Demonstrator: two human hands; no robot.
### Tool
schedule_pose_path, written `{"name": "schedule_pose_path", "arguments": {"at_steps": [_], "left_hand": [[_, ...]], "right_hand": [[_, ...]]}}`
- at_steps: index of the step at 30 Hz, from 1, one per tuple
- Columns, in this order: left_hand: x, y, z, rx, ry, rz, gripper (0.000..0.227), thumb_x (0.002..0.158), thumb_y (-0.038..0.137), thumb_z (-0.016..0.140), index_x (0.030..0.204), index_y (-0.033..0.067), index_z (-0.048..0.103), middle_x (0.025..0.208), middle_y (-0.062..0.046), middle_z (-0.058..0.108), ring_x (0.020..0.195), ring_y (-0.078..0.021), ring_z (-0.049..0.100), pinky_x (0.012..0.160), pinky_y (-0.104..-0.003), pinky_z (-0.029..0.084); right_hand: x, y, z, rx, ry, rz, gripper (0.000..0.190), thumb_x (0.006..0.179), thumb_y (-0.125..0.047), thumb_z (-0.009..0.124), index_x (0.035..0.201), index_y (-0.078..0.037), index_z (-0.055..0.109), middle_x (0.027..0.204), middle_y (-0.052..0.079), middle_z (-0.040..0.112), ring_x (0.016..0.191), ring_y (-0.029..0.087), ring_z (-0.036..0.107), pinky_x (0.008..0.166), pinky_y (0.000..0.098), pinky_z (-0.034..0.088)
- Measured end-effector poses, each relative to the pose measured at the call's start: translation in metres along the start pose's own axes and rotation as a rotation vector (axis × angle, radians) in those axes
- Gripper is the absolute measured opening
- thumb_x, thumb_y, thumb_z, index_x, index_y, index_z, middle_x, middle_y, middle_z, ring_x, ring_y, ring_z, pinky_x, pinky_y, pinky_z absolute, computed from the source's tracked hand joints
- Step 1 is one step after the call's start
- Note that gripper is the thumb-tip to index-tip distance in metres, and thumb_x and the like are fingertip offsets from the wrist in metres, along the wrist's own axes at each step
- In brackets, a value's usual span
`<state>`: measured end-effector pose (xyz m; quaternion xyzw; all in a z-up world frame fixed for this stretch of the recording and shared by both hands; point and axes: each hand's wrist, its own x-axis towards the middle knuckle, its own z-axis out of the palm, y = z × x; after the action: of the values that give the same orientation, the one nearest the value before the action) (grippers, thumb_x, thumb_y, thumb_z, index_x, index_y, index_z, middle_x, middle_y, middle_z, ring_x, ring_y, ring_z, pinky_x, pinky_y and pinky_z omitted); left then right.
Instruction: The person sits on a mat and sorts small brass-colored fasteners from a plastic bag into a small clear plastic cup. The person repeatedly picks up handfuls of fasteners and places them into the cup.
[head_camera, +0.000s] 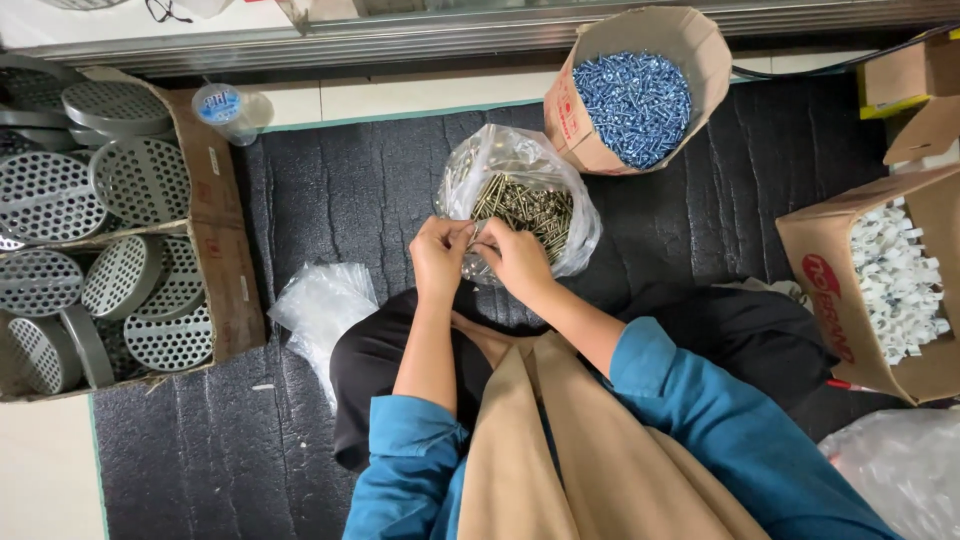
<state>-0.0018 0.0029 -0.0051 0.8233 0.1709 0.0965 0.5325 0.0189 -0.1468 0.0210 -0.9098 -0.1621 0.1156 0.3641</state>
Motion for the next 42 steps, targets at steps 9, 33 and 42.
{"name": "schedule_pose_path", "arguments": {"at_steps": [9, 33, 42], "left_hand": [[0.000, -0.004, 0.003, 0.018, -0.024, -0.019, 0.013, 0.082, 0.018, 0.083, 0.094, 0.0183, 0.083, 0.075, -0.009, 0.063, 0.068, -0.0219, 0.062, 0.066, -0.035, 0.051], [-0.001, -0.006, 0.001, -0.031, -0.001, 0.041, 0.012, 0.080, 0.011, 0.084, 0.092, 0.0126, 0.082, 0.068, -0.007, 0.059, 0.062, -0.0163, 0.060, 0.061, -0.030, 0.050], [0.003, -0.010, 0.004, -0.014, 0.006, 0.006, 0.011, 0.081, 0.010, 0.084, 0.092, 0.0123, 0.082, 0.068, -0.007, 0.060, 0.063, -0.0146, 0.061, 0.062, -0.028, 0.051]], "right_hand": [[0.010, 0.025, 0.010, -0.208, 0.010, -0.141, 0.008, 0.091, -0.025, 0.076, 0.096, -0.021, 0.072, 0.087, 0.001, 0.080, 0.084, 0.024, 0.077, 0.077, 0.0397, 0.059], [0.015, 0.170, -0.024, -0.315, 0.036, 0.086, 0.051, 0.081, -0.014, 0.080, 0.129, -0.025, 0.066, 0.127, -0.002, 0.060, 0.117, 0.024, 0.066, 0.091, 0.0415, 0.057], [-0.006, 0.198, 0.022, -0.468, 0.078, -0.093, 0.040, 0.083, -0.028, 0.077, 0.122, -0.028, 0.069, 0.116, -0.005, 0.056, 0.110, 0.021, 0.067, 0.088, 0.0407, 0.055]]}}
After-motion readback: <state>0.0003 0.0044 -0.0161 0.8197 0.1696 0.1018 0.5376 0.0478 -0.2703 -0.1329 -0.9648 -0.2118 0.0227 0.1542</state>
